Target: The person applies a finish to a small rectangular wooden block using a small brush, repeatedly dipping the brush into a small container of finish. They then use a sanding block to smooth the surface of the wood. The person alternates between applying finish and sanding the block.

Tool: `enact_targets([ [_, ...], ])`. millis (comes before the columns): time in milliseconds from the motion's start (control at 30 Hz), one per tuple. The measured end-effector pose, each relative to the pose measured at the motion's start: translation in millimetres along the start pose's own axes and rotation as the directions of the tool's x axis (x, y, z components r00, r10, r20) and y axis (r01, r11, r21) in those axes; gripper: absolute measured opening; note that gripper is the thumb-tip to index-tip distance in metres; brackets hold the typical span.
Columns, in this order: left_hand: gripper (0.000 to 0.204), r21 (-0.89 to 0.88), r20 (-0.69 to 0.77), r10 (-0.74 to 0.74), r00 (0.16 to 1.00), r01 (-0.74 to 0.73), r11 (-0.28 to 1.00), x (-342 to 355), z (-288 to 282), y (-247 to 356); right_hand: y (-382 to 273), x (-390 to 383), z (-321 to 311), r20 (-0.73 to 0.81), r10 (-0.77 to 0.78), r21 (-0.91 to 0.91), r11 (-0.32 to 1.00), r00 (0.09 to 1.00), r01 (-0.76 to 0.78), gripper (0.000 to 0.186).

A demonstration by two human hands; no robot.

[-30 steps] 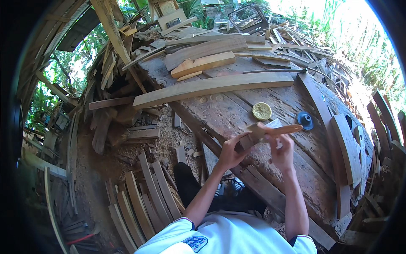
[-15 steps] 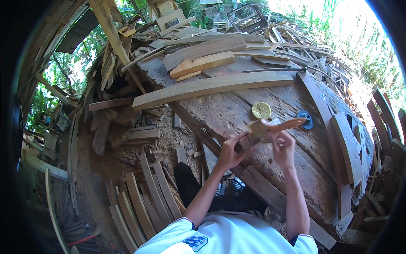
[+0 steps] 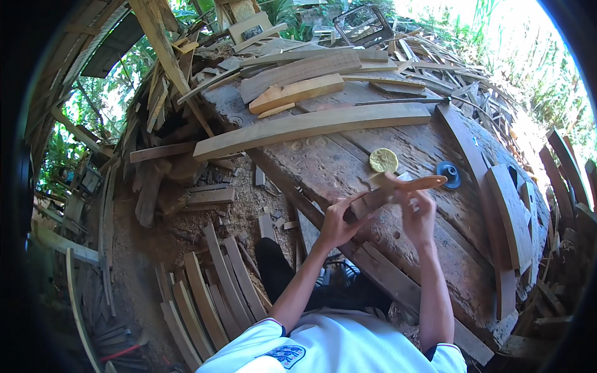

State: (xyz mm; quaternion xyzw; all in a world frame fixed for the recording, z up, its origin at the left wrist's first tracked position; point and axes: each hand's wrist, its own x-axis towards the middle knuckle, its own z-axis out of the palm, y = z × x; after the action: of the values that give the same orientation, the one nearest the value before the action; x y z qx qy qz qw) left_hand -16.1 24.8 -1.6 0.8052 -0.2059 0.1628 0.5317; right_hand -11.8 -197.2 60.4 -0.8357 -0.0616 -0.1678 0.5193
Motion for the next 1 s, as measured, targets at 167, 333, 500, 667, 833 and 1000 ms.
enact_targets([
  [167,0.059,0.029,-0.031,0.087,0.996,-0.086,0.996,3,4,0,23,2,-7,-0.159,-0.177,-0.333,0.936,0.971,0.116,0.012],
  [333,0.058,-0.02,0.022,-0.101,0.995,0.102,0.995,-4,3,-8,-2,-10,7,0.116,-0.264,-0.053,0.961,0.957,0.272,0.015],
  [500,0.057,0.018,0.004,0.003,1.0,-0.003,1.0,2,4,1,12,-3,-2,-0.017,-0.034,0.001,0.999,0.999,0.034,0.013],
  [667,0.058,0.008,-0.021,0.032,0.999,-0.032,0.999,4,3,4,18,-3,-3,-0.079,-0.05,-0.14,0.989,0.996,0.038,0.012],
  [833,0.059,-0.011,0.076,-0.129,0.989,0.13,0.991,-6,3,-11,13,-15,12,0.177,-0.151,0.096,0.986,0.973,0.135,0.015],
  [1000,0.057,0.048,-0.068,0.118,0.991,-0.115,0.992,3,5,-2,57,3,-8,-0.105,0.09,0.005,0.996,0.99,-0.09,0.022],
])
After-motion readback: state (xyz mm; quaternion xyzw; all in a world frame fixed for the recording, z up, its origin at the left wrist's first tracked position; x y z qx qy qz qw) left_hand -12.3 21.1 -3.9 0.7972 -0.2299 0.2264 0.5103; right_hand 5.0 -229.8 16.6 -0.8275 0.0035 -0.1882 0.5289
